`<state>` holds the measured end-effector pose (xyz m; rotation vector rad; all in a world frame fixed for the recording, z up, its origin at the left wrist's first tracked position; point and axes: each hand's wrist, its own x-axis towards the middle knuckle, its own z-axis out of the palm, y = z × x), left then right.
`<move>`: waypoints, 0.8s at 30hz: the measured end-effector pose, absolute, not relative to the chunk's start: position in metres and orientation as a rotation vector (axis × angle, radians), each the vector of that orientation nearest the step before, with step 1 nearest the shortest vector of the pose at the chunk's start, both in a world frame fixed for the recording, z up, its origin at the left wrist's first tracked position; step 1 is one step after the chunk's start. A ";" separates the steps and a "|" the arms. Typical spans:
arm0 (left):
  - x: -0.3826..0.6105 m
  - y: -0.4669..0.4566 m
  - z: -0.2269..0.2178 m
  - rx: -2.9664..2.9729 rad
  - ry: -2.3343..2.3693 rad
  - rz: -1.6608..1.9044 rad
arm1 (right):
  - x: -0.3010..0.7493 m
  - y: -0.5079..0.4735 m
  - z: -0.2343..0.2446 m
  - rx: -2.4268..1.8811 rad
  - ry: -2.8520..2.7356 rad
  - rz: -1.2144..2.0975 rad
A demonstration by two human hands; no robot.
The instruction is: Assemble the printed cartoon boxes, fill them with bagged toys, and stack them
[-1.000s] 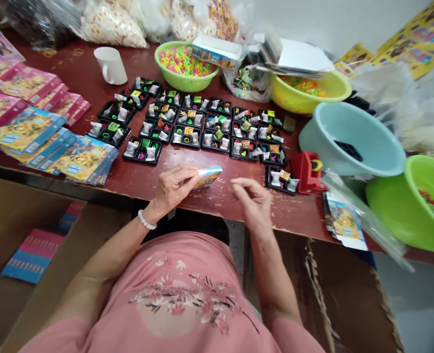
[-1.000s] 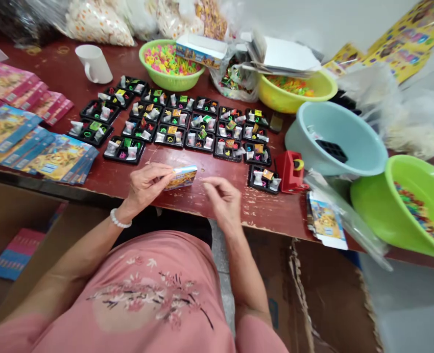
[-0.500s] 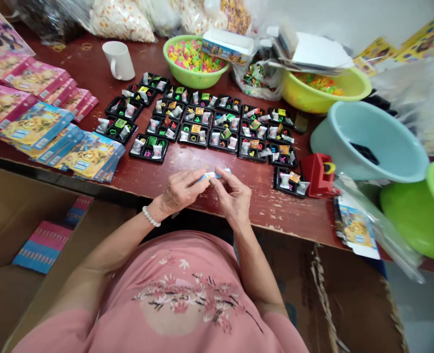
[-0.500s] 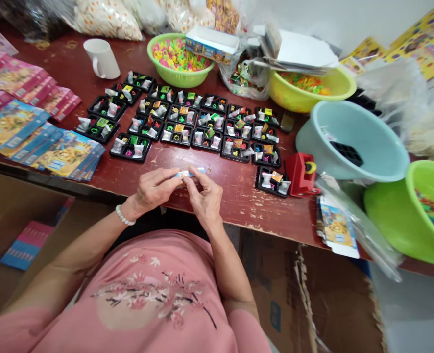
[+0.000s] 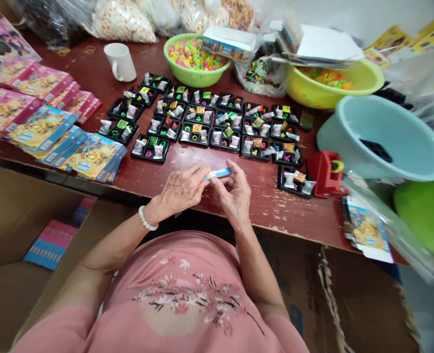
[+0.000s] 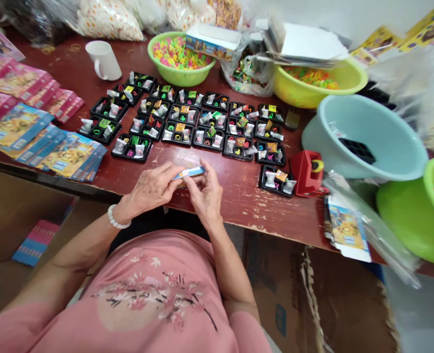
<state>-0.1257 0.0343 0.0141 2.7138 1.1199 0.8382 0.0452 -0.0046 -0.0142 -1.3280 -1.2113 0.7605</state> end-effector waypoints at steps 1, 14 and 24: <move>-0.126 0.037 0.015 2.686 1.111 0.822 | 0.049 -0.003 -0.018 -1.365 -1.219 0.738; -0.190 0.028 0.008 1.844 1.215 1.319 | 0.034 0.027 -0.025 -1.196 -1.051 1.417; -0.280 0.039 0.047 2.632 1.974 0.608 | -0.103 0.125 0.012 -0.941 -1.609 1.253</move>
